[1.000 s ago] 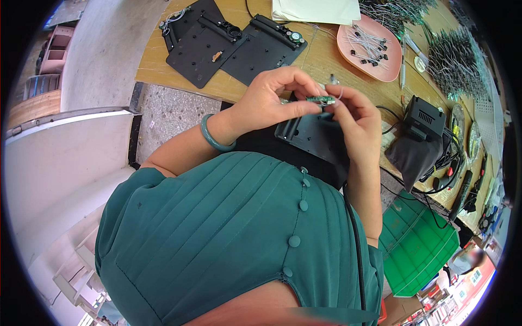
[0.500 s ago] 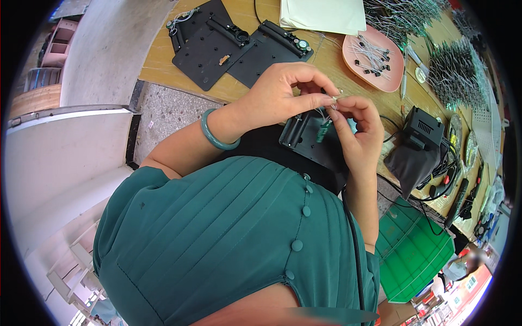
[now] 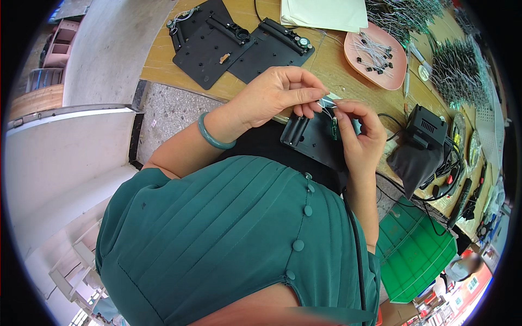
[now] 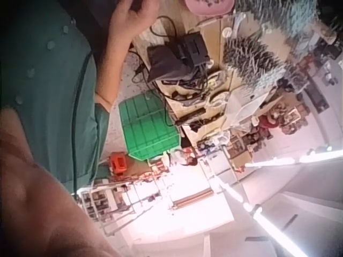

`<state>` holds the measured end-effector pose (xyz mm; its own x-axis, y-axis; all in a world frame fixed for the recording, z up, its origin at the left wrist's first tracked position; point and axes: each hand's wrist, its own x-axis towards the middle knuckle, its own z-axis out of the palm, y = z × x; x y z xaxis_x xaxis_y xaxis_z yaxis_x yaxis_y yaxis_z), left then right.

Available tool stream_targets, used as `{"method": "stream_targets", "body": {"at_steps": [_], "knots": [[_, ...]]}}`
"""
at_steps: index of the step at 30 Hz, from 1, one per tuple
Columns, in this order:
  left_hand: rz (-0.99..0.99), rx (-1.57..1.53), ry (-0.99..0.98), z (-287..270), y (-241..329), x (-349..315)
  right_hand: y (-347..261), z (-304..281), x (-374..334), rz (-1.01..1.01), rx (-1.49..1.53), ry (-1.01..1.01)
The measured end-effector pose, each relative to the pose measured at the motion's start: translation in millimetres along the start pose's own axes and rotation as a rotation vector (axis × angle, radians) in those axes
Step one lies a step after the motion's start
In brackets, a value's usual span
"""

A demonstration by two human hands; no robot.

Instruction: The person assembles electronic components into a plastic housing by securing a circuit board and wires with screws using an electric screwdriver, then applying hot glue with a glue gun.

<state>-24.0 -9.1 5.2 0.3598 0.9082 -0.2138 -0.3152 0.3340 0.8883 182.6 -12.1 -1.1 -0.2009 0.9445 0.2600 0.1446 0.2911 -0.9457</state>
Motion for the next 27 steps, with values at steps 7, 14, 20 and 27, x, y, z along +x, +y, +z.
{"method": "stream_targets", "body": {"at_steps": [7, 14, 20, 27], "knots": [[0.034, 0.031, -0.055, -3, 1, -4, -9, 0, 1, -0.117, -0.178, -0.009], [0.234, 0.366, 0.017, -16, -4, -16, -9, -3, 1, -0.302, -0.281, -0.161], [0.415, 0.667, 0.079, -15, -6, -22, -3, 0, -10, -0.286, -0.487, -0.200], [0.457, 0.797, 0.130, -16, -10, -24, -3, 2, -14, -0.182, -0.430, -0.186]]}}
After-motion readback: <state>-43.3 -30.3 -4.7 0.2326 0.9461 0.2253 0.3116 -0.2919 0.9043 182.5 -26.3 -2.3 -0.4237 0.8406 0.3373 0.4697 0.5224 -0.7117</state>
